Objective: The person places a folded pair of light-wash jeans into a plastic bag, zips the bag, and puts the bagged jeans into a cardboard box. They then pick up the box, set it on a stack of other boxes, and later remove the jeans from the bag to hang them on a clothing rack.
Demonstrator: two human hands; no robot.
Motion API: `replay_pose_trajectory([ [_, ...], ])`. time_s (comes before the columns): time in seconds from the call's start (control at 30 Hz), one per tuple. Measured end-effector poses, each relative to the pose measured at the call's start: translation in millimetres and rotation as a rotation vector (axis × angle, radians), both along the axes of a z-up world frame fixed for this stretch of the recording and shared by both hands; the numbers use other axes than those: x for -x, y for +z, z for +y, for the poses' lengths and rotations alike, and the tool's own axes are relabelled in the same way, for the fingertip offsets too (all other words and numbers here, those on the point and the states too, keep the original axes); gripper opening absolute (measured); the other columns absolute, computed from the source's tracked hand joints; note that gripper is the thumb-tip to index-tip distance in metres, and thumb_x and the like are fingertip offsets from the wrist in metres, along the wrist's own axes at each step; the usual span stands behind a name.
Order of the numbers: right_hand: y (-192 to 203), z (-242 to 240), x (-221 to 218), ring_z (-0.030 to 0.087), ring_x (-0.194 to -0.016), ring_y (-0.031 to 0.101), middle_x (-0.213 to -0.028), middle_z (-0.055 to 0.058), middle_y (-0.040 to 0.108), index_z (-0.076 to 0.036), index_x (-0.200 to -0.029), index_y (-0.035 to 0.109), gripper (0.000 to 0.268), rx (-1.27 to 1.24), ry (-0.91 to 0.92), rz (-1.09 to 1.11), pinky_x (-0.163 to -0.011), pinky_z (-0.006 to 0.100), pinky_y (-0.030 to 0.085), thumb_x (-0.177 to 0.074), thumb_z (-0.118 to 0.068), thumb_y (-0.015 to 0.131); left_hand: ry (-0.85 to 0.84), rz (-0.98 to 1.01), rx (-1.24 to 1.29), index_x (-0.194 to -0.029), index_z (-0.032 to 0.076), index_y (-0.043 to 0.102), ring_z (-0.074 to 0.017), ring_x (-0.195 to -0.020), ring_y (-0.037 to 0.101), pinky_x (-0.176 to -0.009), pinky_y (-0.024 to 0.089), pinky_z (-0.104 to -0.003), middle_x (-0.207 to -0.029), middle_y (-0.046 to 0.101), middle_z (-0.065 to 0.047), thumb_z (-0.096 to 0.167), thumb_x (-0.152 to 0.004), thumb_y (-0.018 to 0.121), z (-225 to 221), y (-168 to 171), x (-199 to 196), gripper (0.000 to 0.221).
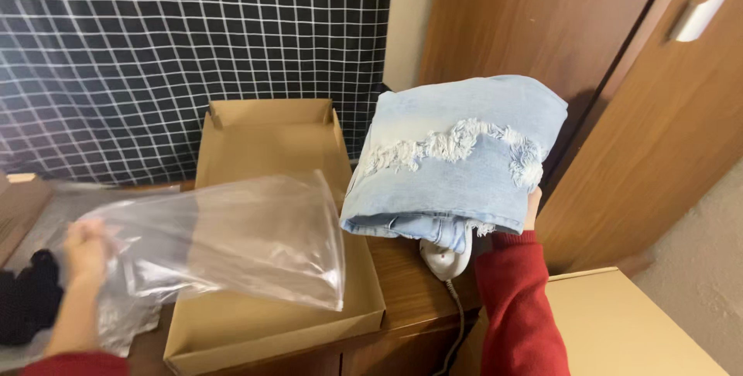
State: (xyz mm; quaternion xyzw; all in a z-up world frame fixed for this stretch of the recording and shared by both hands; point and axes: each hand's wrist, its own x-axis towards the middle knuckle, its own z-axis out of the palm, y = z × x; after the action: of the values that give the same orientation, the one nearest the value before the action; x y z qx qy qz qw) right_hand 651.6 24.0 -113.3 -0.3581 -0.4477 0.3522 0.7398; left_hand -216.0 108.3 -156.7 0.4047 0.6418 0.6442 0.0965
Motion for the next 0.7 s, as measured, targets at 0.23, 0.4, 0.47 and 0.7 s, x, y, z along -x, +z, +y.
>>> replay_pose_trajectory([
  [0.23,-20.7,7.9,16.4,0.018,-0.099,0.048,-0.112,0.011,0.050,-0.011,-0.122,0.048,0.038,0.005,0.055,-0.008,-0.088,0.034,0.040,-0.085,-0.014,0.051,-0.267,-0.235,-0.056,-0.101,0.010,0.038,-0.0226,-0.058,0.058,-0.033,0.037,-0.027,-0.091,0.061,-0.011,0.012,-0.103,0.030,-22.5,56.0,-72.6,0.009],
  [0.4,-14.7,17.9,29.4,0.018,-0.100,0.047,-0.113,0.012,0.049,-0.010,-0.122,0.048,0.038,-0.024,0.069,-0.003,-0.089,0.034,0.039,-0.084,-0.013,0.050,-0.244,-0.253,0.011,-0.105,0.009,0.037,-0.0239,-0.064,0.059,-0.034,0.036,-0.028,-0.096,0.060,-0.011,0.018,-0.104,0.030,-47.6,72.3,-75.3,0.012],
  [0.47,-12.2,14.4,26.2,0.018,-0.100,0.046,-0.114,0.012,0.049,-0.010,-0.122,0.048,0.038,-0.026,0.070,-0.005,-0.089,0.034,0.038,-0.084,-0.013,0.050,-0.252,-0.265,-0.047,-0.103,0.011,0.035,-0.0245,-0.061,0.058,-0.031,0.035,-0.029,-0.097,0.059,-0.012,0.017,-0.104,0.029,-40.1,56.4,-61.5,0.009],
  [0.7,80.4,25.3,89.0,0.018,-0.102,0.045,-0.115,0.012,0.049,-0.009,-0.122,0.048,0.038,-0.040,0.083,-0.011,-0.091,0.034,0.037,-0.084,-0.012,0.048,-0.018,-0.142,-0.095,-0.110,0.011,0.047,-0.0143,-0.068,0.054,-0.043,0.044,-0.031,-0.096,0.056,-0.007,0.030,-0.105,0.042,-19.3,2.0,-2.1,0.020],
])
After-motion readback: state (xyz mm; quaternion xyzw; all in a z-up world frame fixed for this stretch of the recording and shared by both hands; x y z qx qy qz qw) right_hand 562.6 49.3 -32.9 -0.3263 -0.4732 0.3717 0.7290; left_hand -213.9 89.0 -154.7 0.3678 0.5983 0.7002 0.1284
